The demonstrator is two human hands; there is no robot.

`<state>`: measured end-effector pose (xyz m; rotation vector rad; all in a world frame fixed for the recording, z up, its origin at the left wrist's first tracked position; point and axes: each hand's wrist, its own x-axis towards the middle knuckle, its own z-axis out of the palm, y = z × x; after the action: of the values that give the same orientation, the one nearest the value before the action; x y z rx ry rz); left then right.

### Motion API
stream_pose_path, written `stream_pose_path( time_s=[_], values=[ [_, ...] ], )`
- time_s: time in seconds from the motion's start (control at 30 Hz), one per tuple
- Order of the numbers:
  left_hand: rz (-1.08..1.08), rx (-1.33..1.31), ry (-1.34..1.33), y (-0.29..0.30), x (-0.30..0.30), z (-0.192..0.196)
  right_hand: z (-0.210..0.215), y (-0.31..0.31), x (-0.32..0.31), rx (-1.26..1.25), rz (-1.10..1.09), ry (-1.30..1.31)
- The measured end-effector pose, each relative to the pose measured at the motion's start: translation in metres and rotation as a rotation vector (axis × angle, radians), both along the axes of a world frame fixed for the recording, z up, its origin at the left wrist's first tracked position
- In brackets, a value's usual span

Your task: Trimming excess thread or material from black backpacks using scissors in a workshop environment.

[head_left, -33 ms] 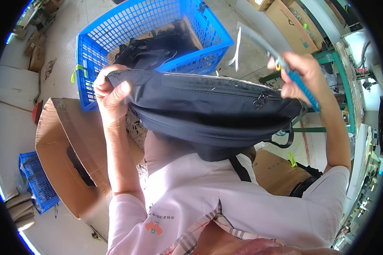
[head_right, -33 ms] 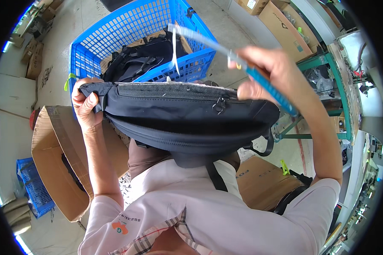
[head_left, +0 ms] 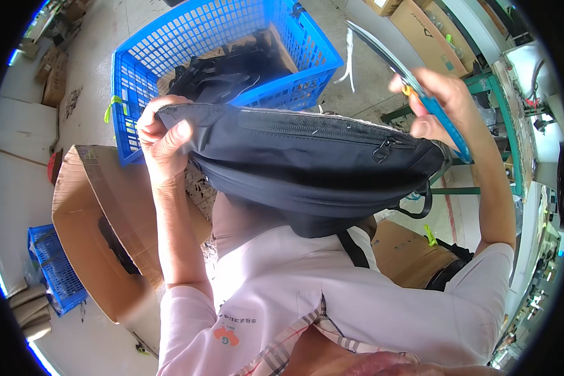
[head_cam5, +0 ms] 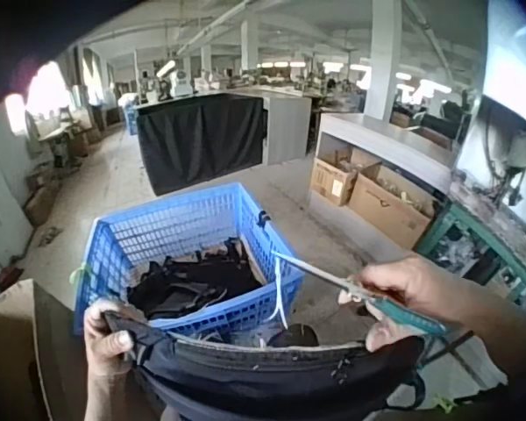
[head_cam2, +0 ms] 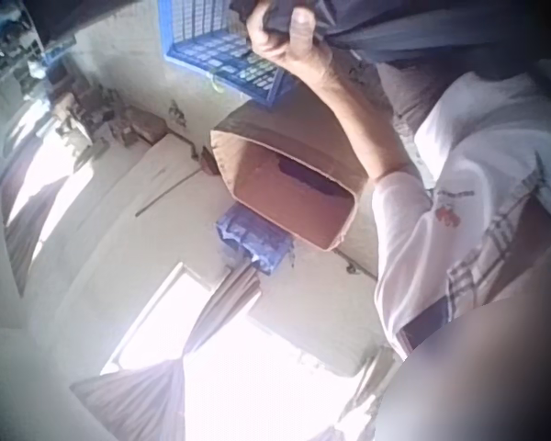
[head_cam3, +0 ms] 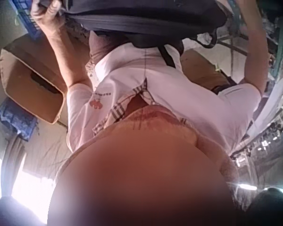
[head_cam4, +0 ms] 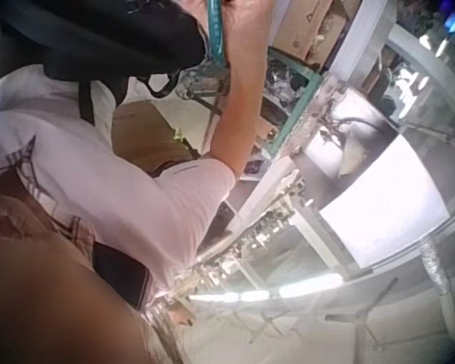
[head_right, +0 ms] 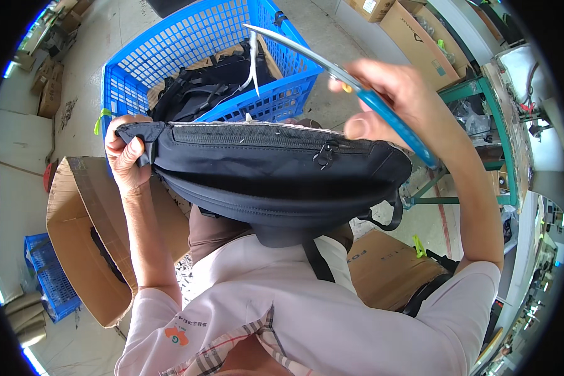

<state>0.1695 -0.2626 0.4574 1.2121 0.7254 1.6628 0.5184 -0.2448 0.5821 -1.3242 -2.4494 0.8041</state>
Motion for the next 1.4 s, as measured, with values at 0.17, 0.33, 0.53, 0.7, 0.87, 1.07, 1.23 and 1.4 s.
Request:
stream_pose_path(
  time_s=[0.17, 0.33, 0.53, 0.7, 0.87, 1.07, 1.23, 1.4],
  values=[
    [-0.061, 0.036, 0.011, 0.0, 0.008, 0.008, -0.012, 0.004, -0.029, -0.259, 0.131, 0.335],
    [-0.016, -0.002, 0.04, -0.004, 0.009, 0.013, -0.016, 0.014, -0.054, -0.432, 0.204, 0.449],
    [-0.044, 0.01, 0.039, -0.003, 0.01, 0.012, -0.012, 0.015, -0.062, -0.134, 0.247, 0.463],
    [-0.076, 0.047, 0.088, -0.003, 0.012, 0.015, -0.012, 0.017, -0.054, -0.051, 0.247, 0.516],
    [-0.072, 0.047, 0.082, -0.002, 0.015, 0.015, -0.013, 0.014, -0.052, -0.367, 0.246, 0.449],
    [-0.034, 0.01, 0.073, -0.002, 0.015, 0.015, -0.004, 0.009, -0.056, -0.293, 0.254, 0.384],
    [-0.038, 0.0, 0.069, -0.002, 0.019, 0.015, -0.005, 0.009, -0.058, 0.053, 0.266, 0.351],
    [-0.052, -0.037, 0.066, -0.001, 0.02, 0.014, 0.01, 0.002, -0.048, 0.331, 0.189, 0.36]
  ],
)
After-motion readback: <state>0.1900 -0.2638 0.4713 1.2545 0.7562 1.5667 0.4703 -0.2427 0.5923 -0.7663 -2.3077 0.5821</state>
